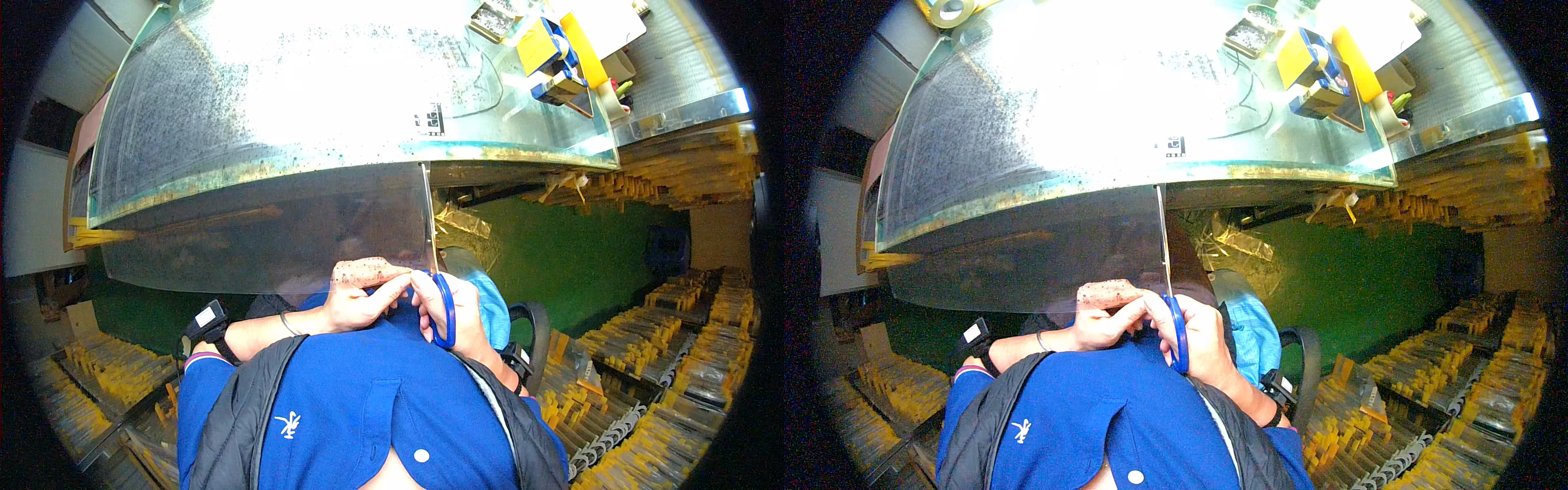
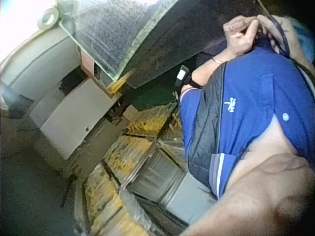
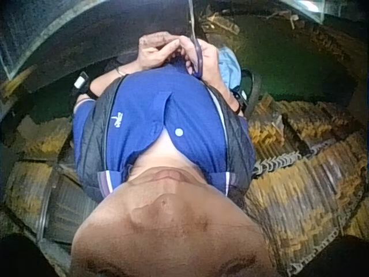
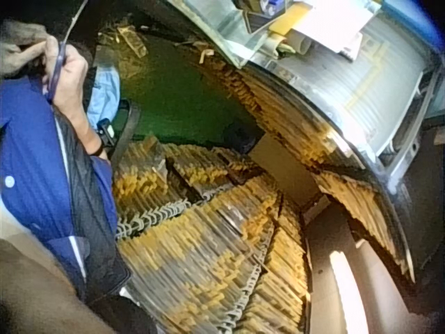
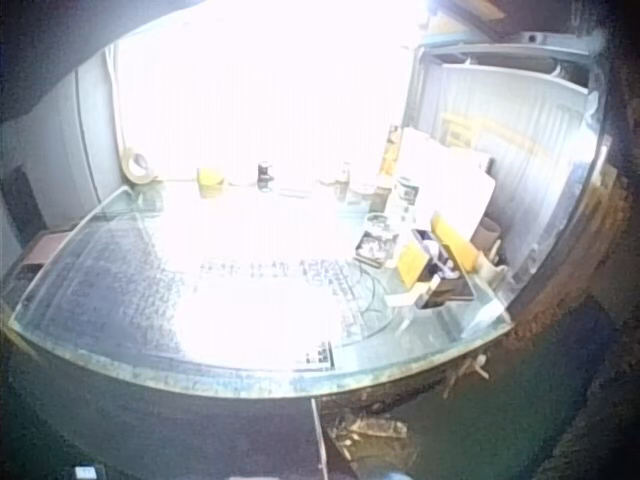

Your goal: The recorder uses scissors to cut a thin, dark sheet of material on a glass-topped workbench.

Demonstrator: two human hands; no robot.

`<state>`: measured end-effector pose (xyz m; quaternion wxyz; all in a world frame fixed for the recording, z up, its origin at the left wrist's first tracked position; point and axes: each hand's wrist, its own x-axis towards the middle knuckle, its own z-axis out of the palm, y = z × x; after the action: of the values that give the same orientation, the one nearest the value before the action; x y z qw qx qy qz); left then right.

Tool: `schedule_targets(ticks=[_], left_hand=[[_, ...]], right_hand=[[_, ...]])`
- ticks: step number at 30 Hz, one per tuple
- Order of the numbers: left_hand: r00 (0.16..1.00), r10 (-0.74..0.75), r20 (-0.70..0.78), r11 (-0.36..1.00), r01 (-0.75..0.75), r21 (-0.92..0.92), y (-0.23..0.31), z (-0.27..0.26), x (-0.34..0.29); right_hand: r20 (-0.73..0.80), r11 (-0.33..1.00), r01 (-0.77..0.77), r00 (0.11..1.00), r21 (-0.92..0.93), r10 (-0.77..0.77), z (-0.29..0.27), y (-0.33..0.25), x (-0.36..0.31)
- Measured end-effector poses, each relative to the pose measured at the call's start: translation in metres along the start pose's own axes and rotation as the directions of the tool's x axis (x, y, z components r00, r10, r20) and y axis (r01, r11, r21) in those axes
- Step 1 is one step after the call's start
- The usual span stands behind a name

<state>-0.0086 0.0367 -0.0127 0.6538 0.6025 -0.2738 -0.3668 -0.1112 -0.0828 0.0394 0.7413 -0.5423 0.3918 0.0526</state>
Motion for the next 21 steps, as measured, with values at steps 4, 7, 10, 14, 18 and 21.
schedule_targets(ticks=[4, 7, 10, 14, 18, 21], left_hand=[[0.987, -0.145, -0.068, 0.968, 0.127, -0.217, 0.025, -0.008, 0.021], [0.959, -0.265, -0.101, 0.896, 0.206, -0.393, 0.029, -0.024, 0.041], [0.943, -0.329, -0.052, 0.824, 0.260, -0.504, 0.025, -0.033, 0.043], [0.926, -0.359, -0.118, 0.798, 0.239, -0.553, 0.026, -0.037, 0.046], [0.921, -0.376, -0.102, 0.803, 0.269, -0.532, 0.034, -0.039, 0.048], [0.926, -0.370, -0.072, 0.797, 0.277, -0.536, 0.037, -0.038, 0.048]], right_hand=[[-0.012, 0.996, -0.015, 1.000, -0.085, 0.014, -0.005, -0.003, -0.003], [-0.008, 0.968, 0.055, 0.998, -0.246, -0.059, -0.023, 0.016, 0.006], [0.146, 0.946, 0.017, 0.989, -0.323, 0.033, -0.037, 0.021, 0.013], [0.292, 0.955, 0.044, 0.955, -0.292, 0.045, -0.041, 0.014, 0.021], [0.358, 0.970, 0.054, 0.933, -0.235, 0.035, -0.040, 0.002, 0.023], [0.382, 0.977, 0.042, 0.923, -0.210, 0.042, -0.042, 0.000, 0.028]])
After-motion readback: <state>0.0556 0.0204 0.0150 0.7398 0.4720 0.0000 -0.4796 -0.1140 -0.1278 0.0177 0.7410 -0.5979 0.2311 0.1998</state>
